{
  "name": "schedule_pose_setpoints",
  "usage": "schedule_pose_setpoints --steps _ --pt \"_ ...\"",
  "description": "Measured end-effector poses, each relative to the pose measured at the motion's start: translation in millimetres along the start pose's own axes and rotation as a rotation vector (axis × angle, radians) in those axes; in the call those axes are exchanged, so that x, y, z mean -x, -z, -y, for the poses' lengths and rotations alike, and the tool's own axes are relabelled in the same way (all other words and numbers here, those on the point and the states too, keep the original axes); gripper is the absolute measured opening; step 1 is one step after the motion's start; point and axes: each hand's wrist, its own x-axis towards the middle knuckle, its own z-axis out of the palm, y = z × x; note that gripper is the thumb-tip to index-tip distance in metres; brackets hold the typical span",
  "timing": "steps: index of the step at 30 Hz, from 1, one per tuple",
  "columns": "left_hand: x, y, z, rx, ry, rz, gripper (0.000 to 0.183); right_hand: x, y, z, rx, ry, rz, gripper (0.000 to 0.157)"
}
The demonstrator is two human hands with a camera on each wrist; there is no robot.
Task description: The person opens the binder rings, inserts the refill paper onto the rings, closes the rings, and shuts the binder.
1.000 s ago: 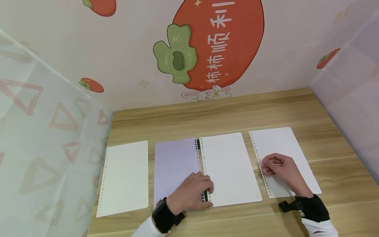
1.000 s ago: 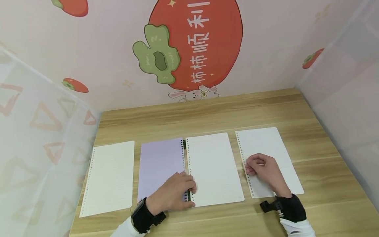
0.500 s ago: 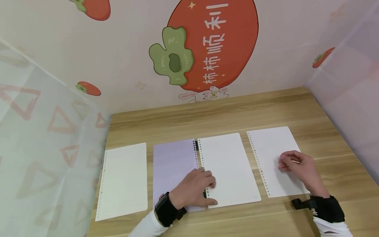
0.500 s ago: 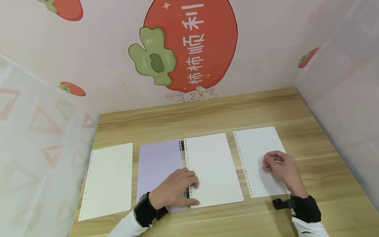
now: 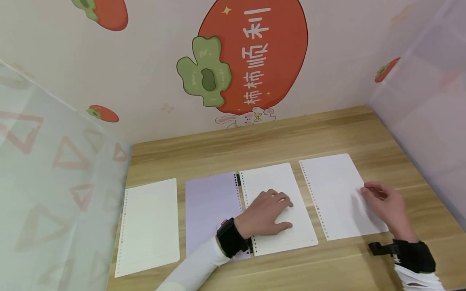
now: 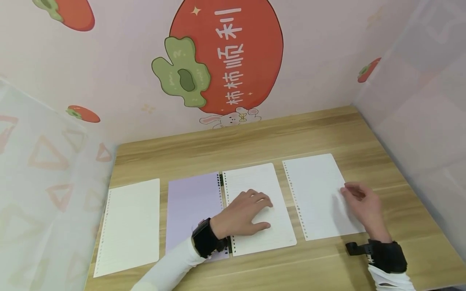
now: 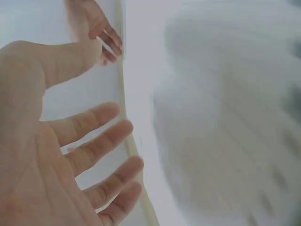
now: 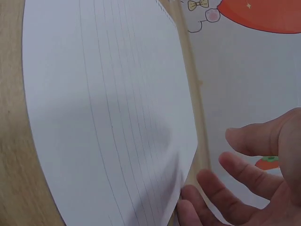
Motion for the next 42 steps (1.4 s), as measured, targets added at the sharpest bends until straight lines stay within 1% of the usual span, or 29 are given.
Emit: schedule_pose_setpoints --steps 3,5,7,10,14,17,19,21,24,26,28,32,35,39,42 --pt "-18.4 -8.1 -9.9 -0.036 -0.025 0.04 0.059 -1 2.6 -2 0.0 -0.009 -0.026 0.053" --pt "-27.9 -14.0 -17.0 -0.068 -0.04 0.07 0.061 -2 3.6 -2 -0.01 -0.004 -0.031 0.054" --pt "-33.9 -20.3 -22.6 -0.095 -0.053 0.09 0.061 -3 3.5 -1 -0.01 0.002 -0.032 0.053" --pt "-38.7 -26.3 -29.4 -0.139 -0.06 0.113 0.06 -4 3.2 1 -0.025 -0.002 -0.023 0.054" --pt "-39.5 -30.1 -33.8 -0.176 -0.059 0.119 0.057 -4 4.3 3 -0.073 -0.035 -0.006 0.054" --pt "-38.7 -31.4 -34.0 -0.196 -0.063 0.106 0.055 -4 6.9 5 -0.139 -0.075 0.028 0.052" --pt "-38.6 -31.9 -33.7 -0.204 -0.067 0.095 0.055 -4 8.4 6 -0.154 -0.095 0.041 0.052" --pt "-38.6 -32.1 -33.5 -0.207 -0.069 0.087 0.054 -4 9.2 7 -0.142 -0.113 0.04 0.055" --pt "-38.9 -32.3 -33.7 -0.205 -0.069 0.087 0.054 -5 8.9 8 -0.076 -0.121 0.011 0.061" --pt "-39.2 -32.4 -34.0 -0.205 -0.068 0.089 0.055 -6 9.0 8 -0.041 -0.12 -0.002 0.062" --pt "-39.4 -32.4 -34.4 -0.207 -0.067 0.09 0.055 -7 9.6 7 -0.031 -0.115 0.0 0.061" --pt "-39.5 -32.5 -35.2 -0.207 -0.065 0.088 0.054 -9 12.5 5 -0.075 -0.114 0.035 0.061" --pt "-39.5 -33.0 -35.6 -0.204 -0.063 0.09 0.054 -11 14.8 3 -0.115 -0.141 0.07 0.064" --pt "-39.9 -34.5 -36.2 -0.21 -0.061 0.093 0.053 -15 17.2 -4 -0.11 -0.167 0.106 0.068" --pt "-40.0 -35.1 -36.6 -0.217 -0.063 0.091 0.053 -20 18.5 -11 -0.106 -0.159 0.135 0.068"
